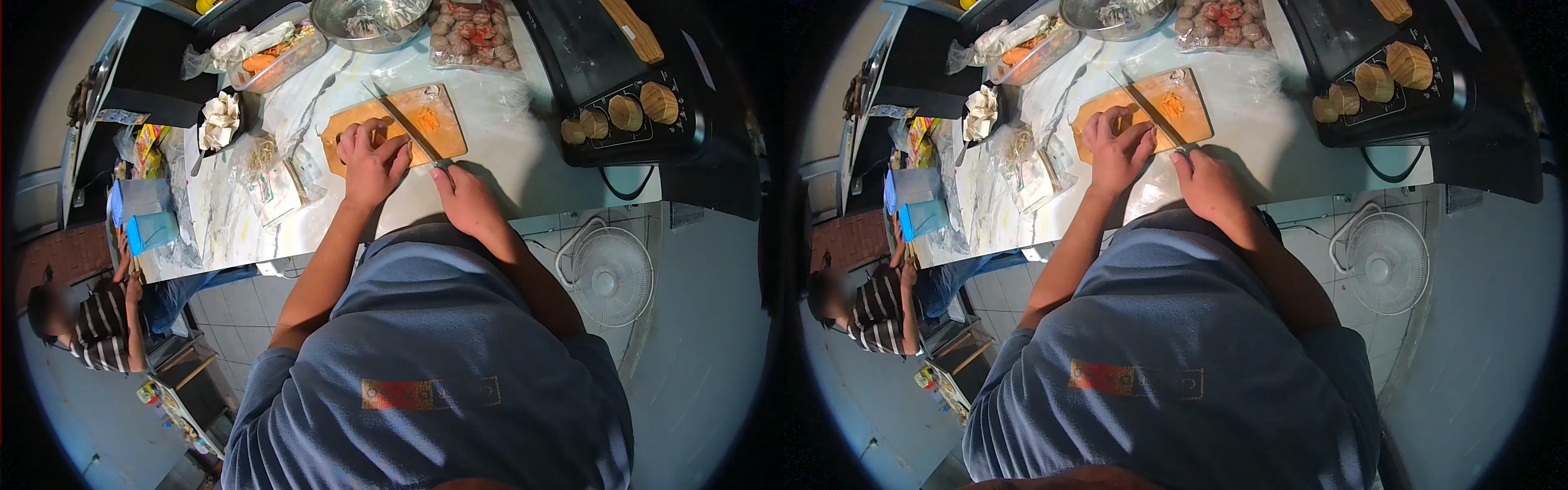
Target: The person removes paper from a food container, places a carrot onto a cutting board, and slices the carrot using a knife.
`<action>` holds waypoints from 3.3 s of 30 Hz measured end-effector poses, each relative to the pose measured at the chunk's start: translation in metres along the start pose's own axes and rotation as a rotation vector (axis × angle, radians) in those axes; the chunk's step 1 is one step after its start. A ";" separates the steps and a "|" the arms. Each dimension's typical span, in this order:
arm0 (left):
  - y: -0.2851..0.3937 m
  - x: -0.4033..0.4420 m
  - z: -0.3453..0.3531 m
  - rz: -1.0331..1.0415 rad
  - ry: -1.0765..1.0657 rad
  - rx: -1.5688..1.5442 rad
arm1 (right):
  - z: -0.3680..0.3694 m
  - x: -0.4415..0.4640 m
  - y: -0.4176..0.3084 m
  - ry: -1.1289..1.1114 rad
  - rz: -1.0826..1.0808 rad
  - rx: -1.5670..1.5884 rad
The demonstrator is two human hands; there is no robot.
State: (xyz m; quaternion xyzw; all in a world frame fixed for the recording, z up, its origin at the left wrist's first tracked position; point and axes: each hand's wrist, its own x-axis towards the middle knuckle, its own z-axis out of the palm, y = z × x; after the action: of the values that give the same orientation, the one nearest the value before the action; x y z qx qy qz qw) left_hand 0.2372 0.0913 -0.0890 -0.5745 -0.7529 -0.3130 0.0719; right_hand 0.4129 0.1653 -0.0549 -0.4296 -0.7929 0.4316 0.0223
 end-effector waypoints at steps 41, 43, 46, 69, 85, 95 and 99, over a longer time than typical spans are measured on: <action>-0.001 0.000 0.003 -0.006 0.019 0.006 | 0.004 0.001 0.003 0.038 -0.010 0.019; -0.001 -0.001 0.003 -0.006 0.022 0.004 | 0.006 0.002 0.005 0.043 -0.017 0.013; 0.000 0.000 0.003 -0.008 0.025 0.003 | 0.006 0.003 0.005 0.049 -0.024 0.011; -0.002 -0.002 0.003 0.005 0.034 0.005 | 0.007 0.003 0.004 0.043 -0.030 0.012; -0.005 -0.001 0.003 -0.073 0.058 -0.085 | 0.005 0.003 0.001 0.032 -0.022 -0.032; 0.001 0.003 -0.001 -0.099 -0.057 0.051 | 0.010 0.005 0.005 0.060 -0.018 -0.054; 0.001 0.003 0.000 -0.166 -0.003 -0.059 | 0.005 0.002 0.005 0.060 -0.009 -0.063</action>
State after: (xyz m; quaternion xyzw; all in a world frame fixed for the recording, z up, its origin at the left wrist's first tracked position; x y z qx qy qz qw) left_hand 0.2373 0.0938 -0.0870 -0.5126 -0.7884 -0.3390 0.0274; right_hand 0.4130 0.1651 -0.0625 -0.4395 -0.8069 0.3932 0.0344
